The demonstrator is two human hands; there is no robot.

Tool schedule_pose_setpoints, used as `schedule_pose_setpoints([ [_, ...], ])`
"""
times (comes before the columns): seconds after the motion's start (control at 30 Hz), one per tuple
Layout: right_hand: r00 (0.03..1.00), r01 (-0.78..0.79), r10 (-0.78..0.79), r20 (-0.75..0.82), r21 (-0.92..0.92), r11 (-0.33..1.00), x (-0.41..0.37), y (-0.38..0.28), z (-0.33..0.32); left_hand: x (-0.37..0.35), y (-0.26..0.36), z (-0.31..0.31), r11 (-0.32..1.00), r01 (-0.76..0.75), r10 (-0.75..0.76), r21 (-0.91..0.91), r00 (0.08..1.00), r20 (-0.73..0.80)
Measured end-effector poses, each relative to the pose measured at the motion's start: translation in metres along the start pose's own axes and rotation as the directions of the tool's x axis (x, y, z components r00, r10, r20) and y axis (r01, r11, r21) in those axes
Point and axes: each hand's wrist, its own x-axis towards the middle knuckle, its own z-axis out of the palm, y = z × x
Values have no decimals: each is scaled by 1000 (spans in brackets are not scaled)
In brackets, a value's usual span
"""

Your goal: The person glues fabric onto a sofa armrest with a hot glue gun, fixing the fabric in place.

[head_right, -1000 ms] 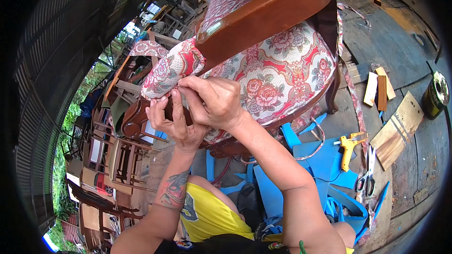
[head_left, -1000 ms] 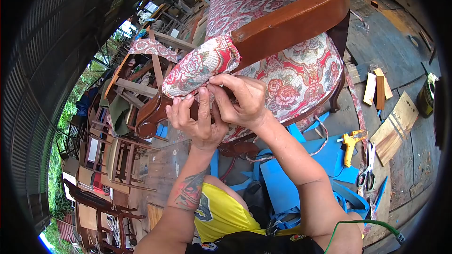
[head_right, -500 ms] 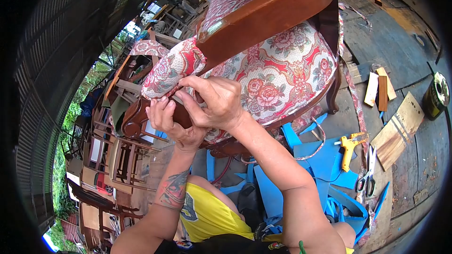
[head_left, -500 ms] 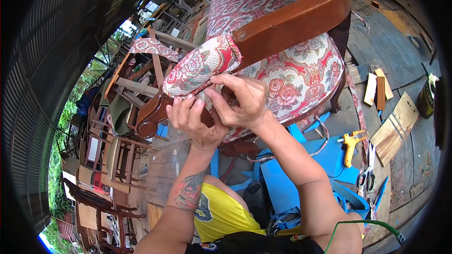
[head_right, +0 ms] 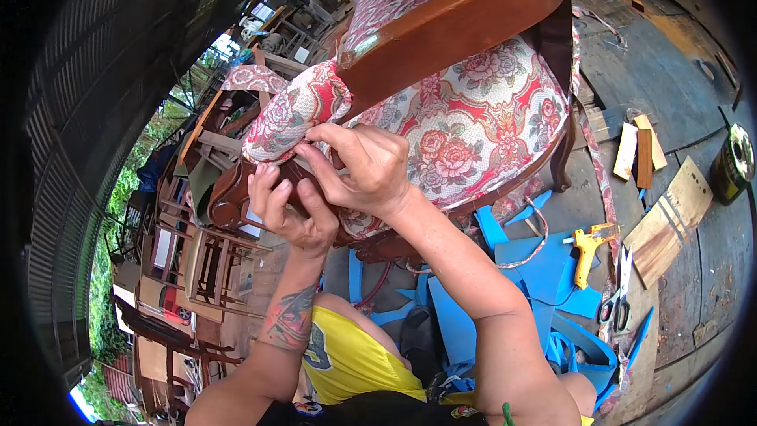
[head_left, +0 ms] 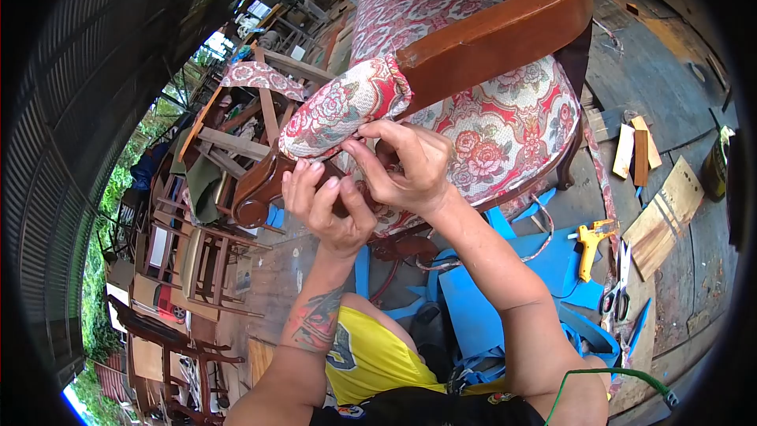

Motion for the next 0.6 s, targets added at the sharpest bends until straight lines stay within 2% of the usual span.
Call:
schedule_pose_setpoints([
  [0.03,1000,-7,7,7,-7,1000,0,0,0,2,-4,-3,1000,-1,1,3,1000,1],
  [0.1,1000,-11,11,15,-12,1000,0,-1,-1,14,-12,-13,998,-54,52,-11,989,-137],
  [0.13,999,-39,39,1,-27,999,0,-3,-1,22,-17,-23,993,-26,45,115,986,-163],
  [0.17,998,-68,67,-13,-41,997,0,-4,0,43,-12,-34,942,33,9,334,992,-123],
  [0.23,998,-60,59,-16,-39,997,-1,-2,1,81,-18,-58,924,92,-167,371,970,175],
  [0.27,998,-54,53,-20,-41,998,-2,-2,1,88,-27,-63,922,96,-173,376,969,178],
  [0.3,998,-57,56,-16,-38,998,-2,-2,1,94,-37,-65,956,233,-277,179,921,275],
  [0.33,998,-60,59,-15,-32,998,-2,-2,1,99,-41,-67,925,381,-347,-12,854,387],
  [0.37,998,-61,61,-16,-26,998,-1,-3,2,102,-39,-69,924,382,-348,-10,854,387],
  [0.43,998,-57,56,-18,-31,998,0,-4,2,111,-31,-70,849,529,-419,3,669,613],
  [0.47,999,-52,51,-18,-35,998,0,-4,2,113,-29,-70,898,436,-375,59,690,619],
  [0.6,999,-52,52,-9,-32,998,-2,-4,3,108,-32,-69,895,439,-385,76,676,629],
])
